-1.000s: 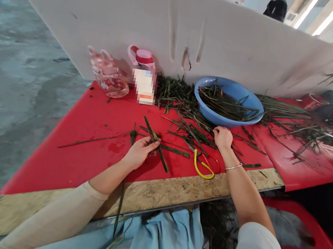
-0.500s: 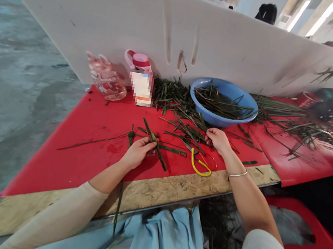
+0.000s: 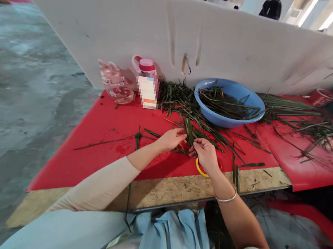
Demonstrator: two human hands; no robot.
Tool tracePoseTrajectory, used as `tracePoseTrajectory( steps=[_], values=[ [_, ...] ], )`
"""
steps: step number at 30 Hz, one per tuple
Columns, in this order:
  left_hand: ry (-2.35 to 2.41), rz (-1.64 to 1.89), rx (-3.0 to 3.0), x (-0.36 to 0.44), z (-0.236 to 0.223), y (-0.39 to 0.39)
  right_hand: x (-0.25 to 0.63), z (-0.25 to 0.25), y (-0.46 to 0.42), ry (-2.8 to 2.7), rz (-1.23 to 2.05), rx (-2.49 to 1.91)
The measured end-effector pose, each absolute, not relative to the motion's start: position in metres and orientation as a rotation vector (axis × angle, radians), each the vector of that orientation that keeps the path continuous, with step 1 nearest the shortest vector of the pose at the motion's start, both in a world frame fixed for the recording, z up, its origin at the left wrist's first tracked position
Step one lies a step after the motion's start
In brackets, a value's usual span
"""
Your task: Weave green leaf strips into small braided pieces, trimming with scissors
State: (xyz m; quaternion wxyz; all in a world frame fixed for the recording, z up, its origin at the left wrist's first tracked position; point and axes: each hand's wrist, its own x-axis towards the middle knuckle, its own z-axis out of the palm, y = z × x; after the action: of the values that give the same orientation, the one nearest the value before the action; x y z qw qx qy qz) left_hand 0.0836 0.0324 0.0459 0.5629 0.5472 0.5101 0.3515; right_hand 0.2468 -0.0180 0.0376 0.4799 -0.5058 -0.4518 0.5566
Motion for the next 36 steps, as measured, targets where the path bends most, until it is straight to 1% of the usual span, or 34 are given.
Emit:
tracePoseTrajectory(
  steps=[2,5,8,9,13,15,19,22,24,29,32,36],
  values=[
    [1.263,0.924,1.390,0.082,0.048,0.031,0.237,0.035,-0.018,-1.111,1.294,-1.248],
    [1.201,1.079,1.389,0.065,0.047,0.019,0.223,0.033,-0.024,-1.219,1.279,-1.273],
    [1.165,1.073,1.232,0.043,0.045,0.005,0.208,0.035,-0.030,-1.495,1.281,-1.200],
    [1.156,1.069,1.126,0.036,0.044,0.001,0.204,0.037,-0.029,-1.629,1.216,-1.143],
    [1.030,1.071,0.765,0.017,0.038,-0.008,0.191,0.047,-0.012,-2.071,0.755,-0.898],
    [0.979,1.088,0.704,0.011,0.035,-0.009,0.185,0.053,0.003,-2.184,0.688,-0.810],
    [0.933,1.122,0.654,0.003,0.029,-0.007,0.177,0.056,0.023,-2.226,0.765,-0.723],
    [0.950,1.150,0.738,0.001,0.021,-0.005,0.170,0.046,0.026,-2.138,0.816,-0.739],
    [0.972,1.177,0.854,0.002,0.016,-0.005,0.166,0.036,0.025,-1.990,0.945,-0.855],
    [1.023,1.231,1.154,0.005,0.011,-0.011,0.157,0.021,0.021,-1.482,1.399,-1.106],
    [1.004,1.220,1.224,0.004,0.014,-0.013,0.154,0.021,0.019,-1.308,1.496,-1.144],
    [1.059,1.208,1.271,0.002,0.014,-0.013,0.151,0.016,0.016,-1.242,1.565,-1.105]
  ],
)
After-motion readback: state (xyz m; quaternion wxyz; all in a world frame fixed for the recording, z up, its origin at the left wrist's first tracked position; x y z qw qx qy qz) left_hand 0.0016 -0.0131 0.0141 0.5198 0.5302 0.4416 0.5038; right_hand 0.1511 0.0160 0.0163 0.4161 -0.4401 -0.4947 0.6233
